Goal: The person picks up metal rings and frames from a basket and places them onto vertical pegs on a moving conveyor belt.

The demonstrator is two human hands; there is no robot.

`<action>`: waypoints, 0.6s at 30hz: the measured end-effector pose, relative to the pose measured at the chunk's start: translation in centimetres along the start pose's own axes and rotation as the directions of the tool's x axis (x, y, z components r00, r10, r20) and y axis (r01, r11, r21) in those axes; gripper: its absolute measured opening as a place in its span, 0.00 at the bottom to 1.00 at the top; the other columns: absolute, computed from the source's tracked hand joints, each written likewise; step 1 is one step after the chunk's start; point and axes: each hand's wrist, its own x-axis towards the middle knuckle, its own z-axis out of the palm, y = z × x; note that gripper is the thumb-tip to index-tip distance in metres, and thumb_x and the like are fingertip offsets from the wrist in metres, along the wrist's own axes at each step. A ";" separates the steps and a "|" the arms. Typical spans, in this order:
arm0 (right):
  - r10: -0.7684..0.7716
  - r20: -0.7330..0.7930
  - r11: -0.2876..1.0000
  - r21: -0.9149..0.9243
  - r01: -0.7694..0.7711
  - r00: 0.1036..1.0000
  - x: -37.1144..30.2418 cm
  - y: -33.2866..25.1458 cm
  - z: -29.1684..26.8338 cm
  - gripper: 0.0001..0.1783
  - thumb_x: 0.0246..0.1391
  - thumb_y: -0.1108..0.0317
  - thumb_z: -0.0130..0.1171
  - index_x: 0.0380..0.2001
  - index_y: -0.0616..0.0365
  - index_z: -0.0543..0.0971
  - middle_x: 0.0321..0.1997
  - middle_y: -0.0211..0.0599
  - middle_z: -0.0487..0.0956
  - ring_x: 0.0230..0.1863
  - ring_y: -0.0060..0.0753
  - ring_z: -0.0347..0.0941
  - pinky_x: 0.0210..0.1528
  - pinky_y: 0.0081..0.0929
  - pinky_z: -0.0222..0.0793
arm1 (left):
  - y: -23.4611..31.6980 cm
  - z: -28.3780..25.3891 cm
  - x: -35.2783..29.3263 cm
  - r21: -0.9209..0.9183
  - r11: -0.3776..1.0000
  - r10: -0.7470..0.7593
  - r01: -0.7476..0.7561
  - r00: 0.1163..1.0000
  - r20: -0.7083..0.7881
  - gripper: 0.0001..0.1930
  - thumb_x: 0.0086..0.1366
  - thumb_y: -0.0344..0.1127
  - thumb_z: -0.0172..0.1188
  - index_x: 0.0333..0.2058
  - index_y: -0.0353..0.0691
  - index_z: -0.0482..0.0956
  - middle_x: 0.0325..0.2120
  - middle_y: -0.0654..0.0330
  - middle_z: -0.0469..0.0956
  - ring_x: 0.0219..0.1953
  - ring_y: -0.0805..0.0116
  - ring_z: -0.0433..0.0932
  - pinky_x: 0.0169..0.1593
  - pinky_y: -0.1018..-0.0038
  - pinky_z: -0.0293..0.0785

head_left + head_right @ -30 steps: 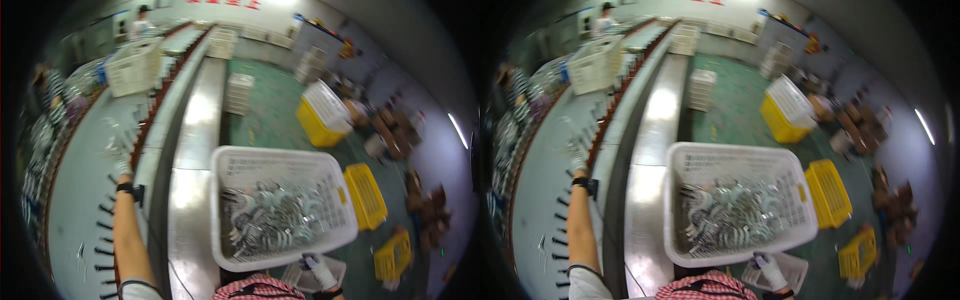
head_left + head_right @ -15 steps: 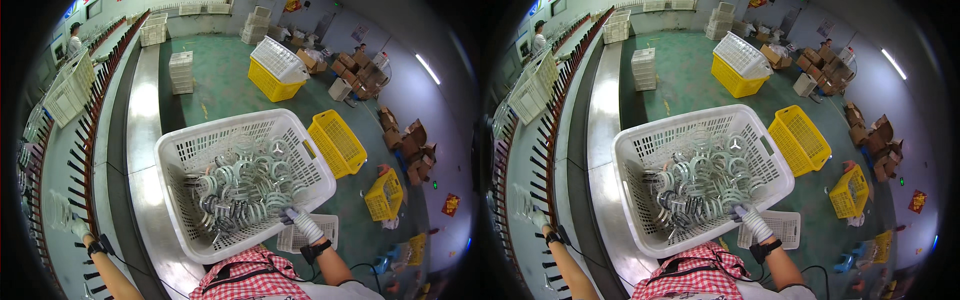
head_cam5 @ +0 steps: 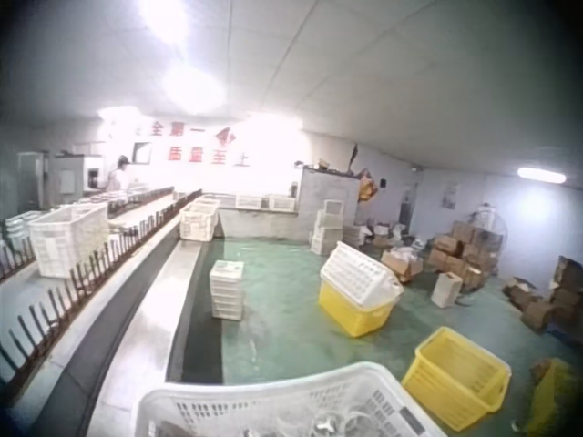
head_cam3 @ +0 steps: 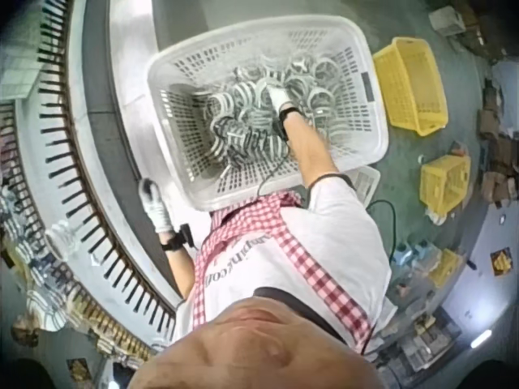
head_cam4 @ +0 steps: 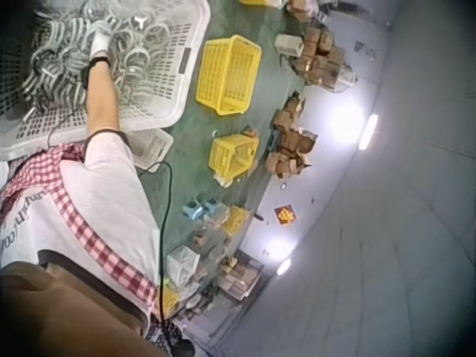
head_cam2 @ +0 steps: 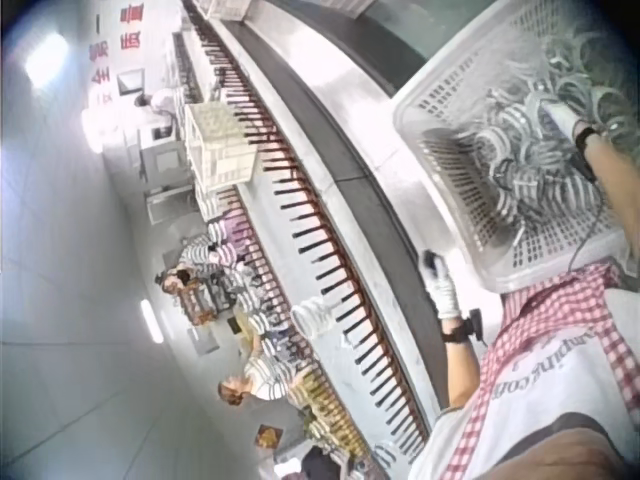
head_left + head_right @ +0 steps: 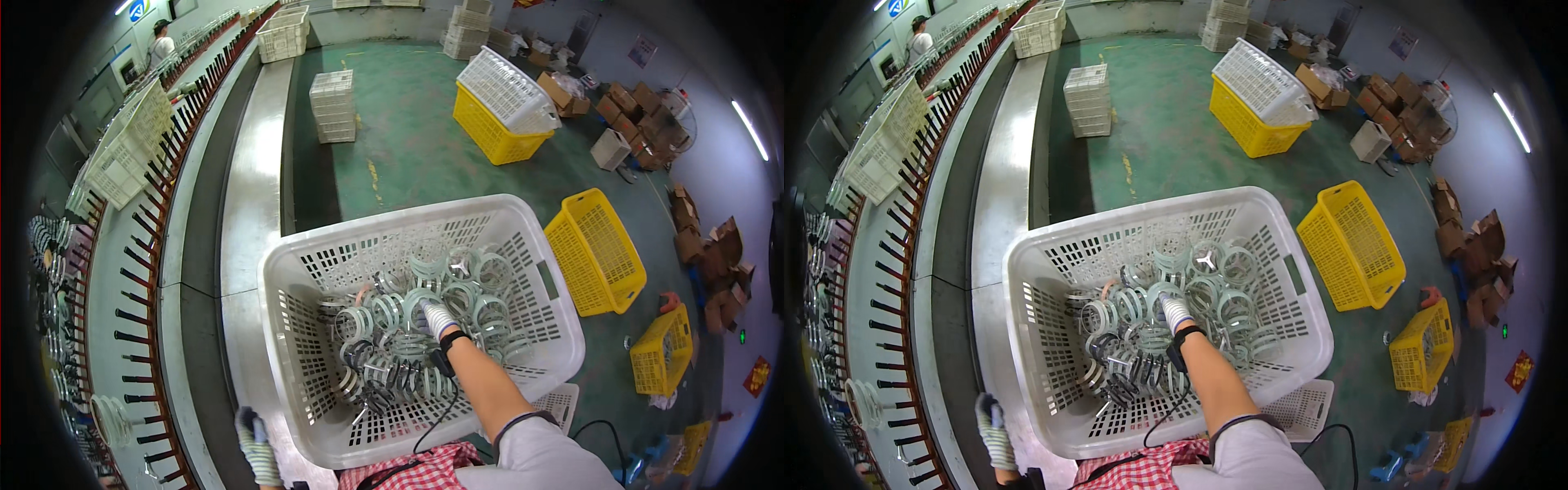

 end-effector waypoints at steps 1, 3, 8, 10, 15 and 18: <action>0.009 -0.038 1.000 0.018 -0.009 0.999 2.4 0.2 -0.3 0.20 0.53 0.48 0.49 0.39 0.52 0.71 0.33 0.36 0.75 0.32 0.33 0.71 0.36 0.38 0.69 | 1.5 2.0 -0.9 -0.006 1.000 0.006 -0.006 0.996 0.087 0.19 0.63 0.29 0.48 0.53 0.34 0.63 0.48 0.58 0.68 0.49 0.69 0.66 0.53 0.75 0.62; -0.015 -0.083 1.000 -0.017 0.014 0.996 3.8 0.2 0.8 0.20 0.53 0.50 0.51 0.39 0.56 0.73 0.32 0.37 0.76 0.29 0.33 0.72 0.33 0.35 0.69 | 2.2 4.2 -2.1 -0.007 1.000 -0.028 0.029 0.992 0.125 0.19 0.63 0.28 0.48 0.53 0.34 0.63 0.48 0.57 0.68 0.49 0.69 0.67 0.53 0.74 0.63; -0.314 -0.146 0.940 -0.185 0.286 0.938 3.3 0.1 0.3 0.18 0.51 0.59 0.52 0.38 0.63 0.75 0.35 0.41 0.78 0.34 0.39 0.74 0.39 0.33 0.67 | 3.6 9.7 -2.3 0.059 0.998 -0.041 0.021 0.932 0.361 0.16 0.61 0.29 0.49 0.48 0.32 0.67 0.41 0.53 0.73 0.42 0.67 0.72 0.48 0.74 0.67; -0.399 -0.146 0.903 -0.233 0.361 0.905 1.4 -0.7 -1.3 0.18 0.50 0.62 0.52 0.38 0.65 0.76 0.36 0.41 0.79 0.37 0.41 0.74 0.42 0.34 0.66 | 4.2 12.7 -1.7 0.122 0.992 -0.047 -0.012 0.883 0.468 0.16 0.61 0.30 0.50 0.48 0.32 0.67 0.40 0.52 0.73 0.41 0.67 0.72 0.46 0.74 0.68; -0.637 0.198 0.343 -0.792 0.505 0.745 -12.2 -6.0 -3.5 0.15 0.47 0.58 0.50 0.27 0.59 0.77 0.29 0.51 0.76 0.32 0.52 0.73 0.36 0.40 0.68 | 2.2 19.4 0.1 0.173 0.959 0.074 -0.224 0.788 0.611 0.27 0.55 0.32 0.55 0.53 0.34 0.60 0.48 0.45 0.67 0.50 0.56 0.68 0.54 0.69 0.63; -0.479 0.484 0.320 -0.681 0.659 0.732 -17.8 -8.1 -5.5 0.14 0.49 0.60 0.50 0.27 0.61 0.77 0.24 0.47 0.76 0.27 0.43 0.74 0.33 0.34 0.68 | 4.7 23.7 1.1 0.267 0.844 0.207 -0.466 0.740 0.640 0.36 0.49 0.31 0.59 0.56 0.35 0.53 0.56 0.44 0.55 0.58 0.49 0.57 0.60 0.64 0.56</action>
